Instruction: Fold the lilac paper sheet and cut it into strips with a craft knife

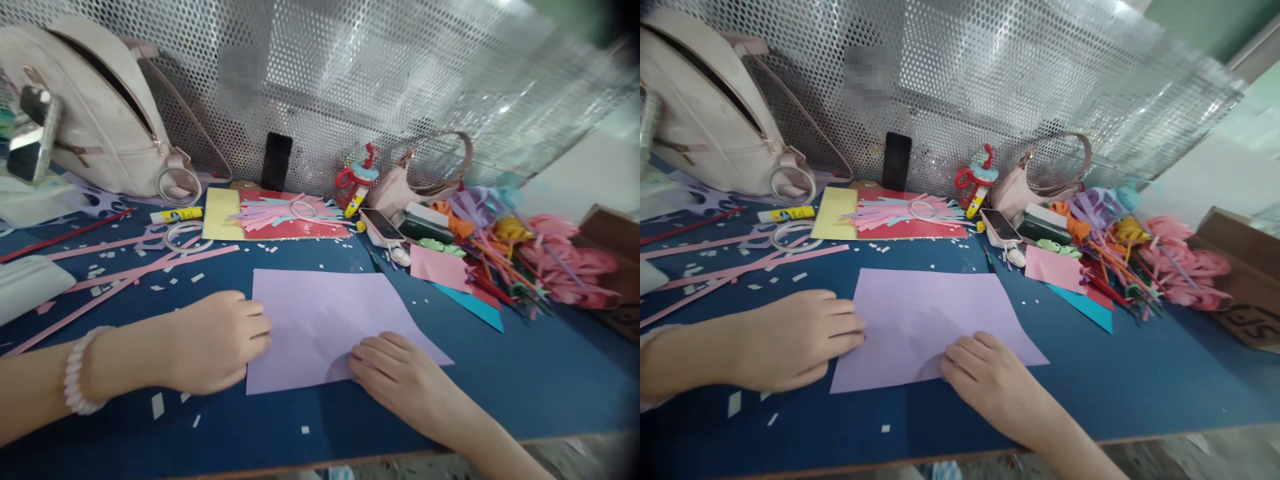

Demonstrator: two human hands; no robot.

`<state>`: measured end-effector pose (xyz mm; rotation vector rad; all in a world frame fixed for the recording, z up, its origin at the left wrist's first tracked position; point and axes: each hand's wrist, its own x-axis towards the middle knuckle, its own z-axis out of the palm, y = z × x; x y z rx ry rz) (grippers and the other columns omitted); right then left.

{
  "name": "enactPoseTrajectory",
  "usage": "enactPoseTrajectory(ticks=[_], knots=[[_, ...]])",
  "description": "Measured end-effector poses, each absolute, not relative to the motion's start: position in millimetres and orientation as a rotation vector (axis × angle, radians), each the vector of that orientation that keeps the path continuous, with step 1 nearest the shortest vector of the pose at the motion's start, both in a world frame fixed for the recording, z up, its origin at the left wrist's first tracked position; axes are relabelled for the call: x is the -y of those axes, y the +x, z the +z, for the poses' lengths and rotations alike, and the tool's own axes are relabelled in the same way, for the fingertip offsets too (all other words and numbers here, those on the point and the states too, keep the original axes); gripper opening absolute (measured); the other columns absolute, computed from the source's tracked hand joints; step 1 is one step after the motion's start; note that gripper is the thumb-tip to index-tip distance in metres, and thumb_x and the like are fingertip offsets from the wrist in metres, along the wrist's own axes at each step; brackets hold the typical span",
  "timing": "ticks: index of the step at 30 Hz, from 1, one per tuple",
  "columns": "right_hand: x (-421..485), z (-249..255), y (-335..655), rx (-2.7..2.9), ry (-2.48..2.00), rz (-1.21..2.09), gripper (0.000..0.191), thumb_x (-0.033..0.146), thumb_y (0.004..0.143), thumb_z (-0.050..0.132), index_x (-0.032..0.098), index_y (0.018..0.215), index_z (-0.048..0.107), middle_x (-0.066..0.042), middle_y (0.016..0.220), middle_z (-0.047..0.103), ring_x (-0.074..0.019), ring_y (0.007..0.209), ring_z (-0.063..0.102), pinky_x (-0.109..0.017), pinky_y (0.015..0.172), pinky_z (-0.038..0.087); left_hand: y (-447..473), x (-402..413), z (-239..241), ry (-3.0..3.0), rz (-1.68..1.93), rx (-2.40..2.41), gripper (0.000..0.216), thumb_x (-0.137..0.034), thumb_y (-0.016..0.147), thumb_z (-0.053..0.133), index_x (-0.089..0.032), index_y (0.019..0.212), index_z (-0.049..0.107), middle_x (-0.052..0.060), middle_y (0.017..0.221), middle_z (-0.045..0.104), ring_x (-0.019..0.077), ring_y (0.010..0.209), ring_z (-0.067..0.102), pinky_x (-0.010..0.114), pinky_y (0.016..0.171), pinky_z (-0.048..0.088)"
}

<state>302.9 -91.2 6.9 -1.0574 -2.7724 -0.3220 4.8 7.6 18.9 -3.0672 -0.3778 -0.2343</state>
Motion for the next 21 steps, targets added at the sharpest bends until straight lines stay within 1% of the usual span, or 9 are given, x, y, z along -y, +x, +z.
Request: enactPoseTrajectory(ticks=[2,4,7,10,13,16,21], knots=[[86.0,7.4,293.5,2.786,-1.092,-0.206,0.023,0.017,0.097,0.042,0.018,0.088,0.063,-0.005,0.08,0.065,-0.0155,0.074,0.059,-0.031,0.069,0.043,6.8,2.0,21.2,-3.184,-0.179,0.289,0.007,-0.023,0.08,0.061,-0.019,0.074,0.06,0.0,0.075,0.062,0.016,0.068,0.054,0.031,0.057,0.034],[81.7,8.0,283.8,2.826,-1.13,-0.111,0.02,0.019,0.096,0.044,0.018,0.086,0.061,-0.004,0.078,0.063,-0.0155,0.071,0.057,-0.03,0.066,0.041,9.4,8.9,19.6,-3.235,-0.174,0.321,0.011,-0.024,0.083,0.062,-0.019,0.074,0.058,-0.001,0.075,0.06,0.0155,0.065,0.053,0.032,0.055,0.033],[76.4,8.1,269.9,2.888,-1.169,-0.035,0.012,0.018,0.091,0.052,0.019,0.08,0.057,-0.001,0.077,0.061,-0.0165,0.069,0.054,-0.031,0.062,0.038,12.6,12.7,11.9,-3.24,-0.172,0.405,0.009,-0.022,0.082,0.065,-0.019,0.08,0.057,-0.001,0.079,0.059,0.0152,0.063,0.053,0.031,0.054,0.034],[71.2,8.3,257.8,2.932,-1.181,0.041,0.01,0.017,0.088,0.055,0.019,0.079,0.054,0.0,0.077,0.059,-0.017,0.07,0.053,-0.031,0.062,0.036,13.5,11.6,5.9,-3.261,-0.177,0.414,0.006,-0.017,0.083,0.062,-0.018,0.082,0.056,-0.001,0.08,0.059,0.0156,0.063,0.053,0.031,0.054,0.035],[64.6,10.1,247.5,2.952,-1.19,0.202,0.009,0.016,0.09,0.052,0.019,0.083,0.056,0.0,0.079,0.06,-0.017,0.072,0.054,-0.031,0.064,0.037,13.2,8.6,6.5,-3.358,-0.105,0.479,0.008,-0.011,0.084,0.056,-0.018,0.082,0.058,-0.001,0.08,0.061,0.0151,0.066,0.056,0.028,0.057,0.038],[55.8,13.0,238.6,2.905,-1.238,0.42,0.011,0.016,0.092,0.049,0.018,0.087,0.058,-0.001,0.083,0.063,-0.0167,0.075,0.056,-0.029,0.067,0.04,13.4,4.0,9.2,-3.511,-0.075,0.684,0.014,-0.009,0.086,0.051,-0.019,0.081,0.06,-0.002,0.079,0.064,0.0138,0.069,0.061,0.025,0.061,0.04],[39.2,16.3,227.0,2.806,-1.27,0.727,0.015,0.016,0.092,0.049,0.019,0.09,0.063,-0.002,0.087,0.067,-0.0165,0.079,0.06,-0.028,0.07,0.042,14.5,-3.3,6.2,-3.636,-0.095,0.92,0.016,-0.009,0.083,0.053,-0.02,0.08,0.065,-0.003,0.079,0.067,0.0137,0.072,0.063,0.024,0.063,0.042]])
